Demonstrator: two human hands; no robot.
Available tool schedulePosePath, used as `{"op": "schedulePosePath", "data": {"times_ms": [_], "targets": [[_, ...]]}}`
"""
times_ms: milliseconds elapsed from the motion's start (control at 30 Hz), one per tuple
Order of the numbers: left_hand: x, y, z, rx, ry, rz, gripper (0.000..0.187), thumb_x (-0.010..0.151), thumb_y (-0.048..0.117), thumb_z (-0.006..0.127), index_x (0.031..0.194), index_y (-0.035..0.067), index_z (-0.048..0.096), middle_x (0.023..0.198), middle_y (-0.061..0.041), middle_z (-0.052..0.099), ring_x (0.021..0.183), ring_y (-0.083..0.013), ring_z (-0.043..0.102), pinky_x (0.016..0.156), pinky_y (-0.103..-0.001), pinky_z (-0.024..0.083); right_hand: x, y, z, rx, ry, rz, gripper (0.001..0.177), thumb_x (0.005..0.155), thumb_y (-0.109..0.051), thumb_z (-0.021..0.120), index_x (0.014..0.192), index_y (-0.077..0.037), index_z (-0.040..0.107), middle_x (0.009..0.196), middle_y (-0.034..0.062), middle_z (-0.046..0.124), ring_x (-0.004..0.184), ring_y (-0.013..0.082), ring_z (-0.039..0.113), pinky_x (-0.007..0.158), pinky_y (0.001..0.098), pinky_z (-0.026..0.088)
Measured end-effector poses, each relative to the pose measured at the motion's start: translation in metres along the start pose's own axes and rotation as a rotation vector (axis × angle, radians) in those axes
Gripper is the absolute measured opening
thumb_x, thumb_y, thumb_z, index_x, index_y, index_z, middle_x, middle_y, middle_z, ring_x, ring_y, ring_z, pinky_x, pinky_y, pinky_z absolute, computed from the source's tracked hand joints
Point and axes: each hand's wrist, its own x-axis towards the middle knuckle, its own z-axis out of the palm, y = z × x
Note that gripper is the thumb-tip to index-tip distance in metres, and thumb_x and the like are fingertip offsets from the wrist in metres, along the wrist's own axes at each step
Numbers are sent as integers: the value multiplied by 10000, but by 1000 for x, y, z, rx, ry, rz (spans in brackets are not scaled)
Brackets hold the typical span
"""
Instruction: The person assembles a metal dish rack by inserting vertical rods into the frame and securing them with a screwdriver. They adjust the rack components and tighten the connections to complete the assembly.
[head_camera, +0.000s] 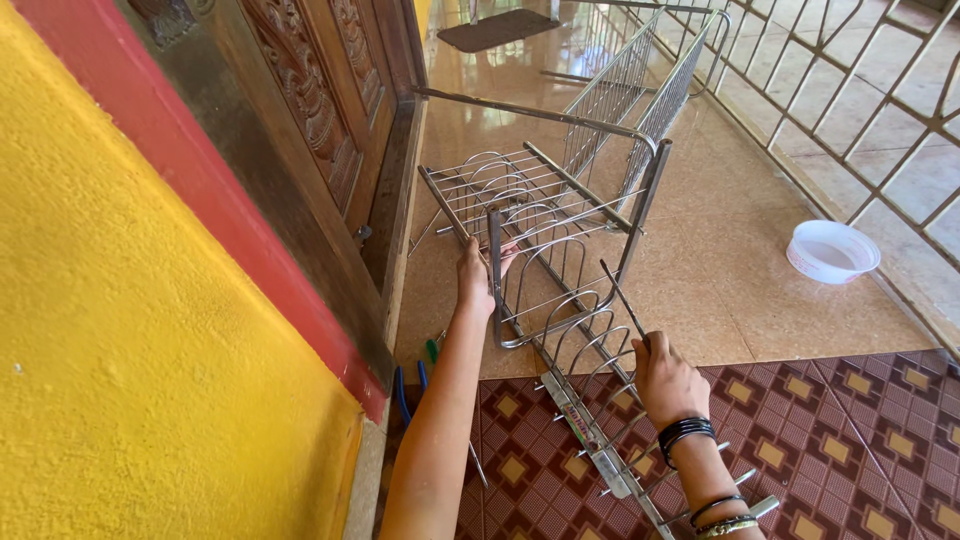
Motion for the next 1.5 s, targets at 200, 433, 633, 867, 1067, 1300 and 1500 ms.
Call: {"op": "schedulePosePath", "data": {"times_ms": [200,433,633,867,1067,1300,1500], "targets": [[-11,8,6,128,-61,19,494,1097,350,322,1087,-73,577,1060,-277,719,946,-304,741,957,-421,619,-10,-12,11,57,127,-152,348,1084,-400,387,1052,-104,567,742,81,701,492,202,639,419,354,525],[-10,0,0,72,-106,13,510,1090,369,315,1146,-66,576,1140,-268,709,1006,-286,726,1017,-400,577,-52,-77,-14,260,-121,-170,320,1028,-356,458,1183,-96,561,664,163,723,504,294,682,469,408,541],[-3,-6,-4,1,-102,-3,490,1096,367,337,1142,-63,567,1167,-286,699,1012,-306,720,1019,-413,566,-78,-101,-46,223,85,-283,288,979,-361,536,1070,-109,641,820,121,737,605,339,707,501,434,551],[-6,-4,-3,22,-100,10,441,1086,369,359,1164,-33,524,1166,-285,702,1019,-320,722,1018,-415,568,-81,-114,-42,83,76,-257,324,983,-382,535,1092,-103,656,822,73,714,537,258,701,424,366,544],[-10,0,2,34,-79,4,394,1082,366,362,1138,2,504,1162,-280,704,1021,-321,723,998,-413,575,-79,-112,-33,24,96,-277,345,993,-390,533,1112,-94,664,804,68,706,496,215,687,393,332,536],[-16,3,6,58,-81,26,385,1086,353,359,1128,4,516,1163,-287,706,1031,-326,735,973,-390,604,-76,-111,-26,-47,65,-292,374,999,-390,519,1171,-92,664,824,77,702,479,183,682,359,310,521],[-16,3,5,71,-89,41,408,1084,356,352,1155,-7,526,1166,-284,706,1030,-322,735,971,-394,605,-78,-112,-26,-92,69,-293,382,1009,-397,503,1171,-88,657,841,71,700,487,181,685,359,306,517]]}}
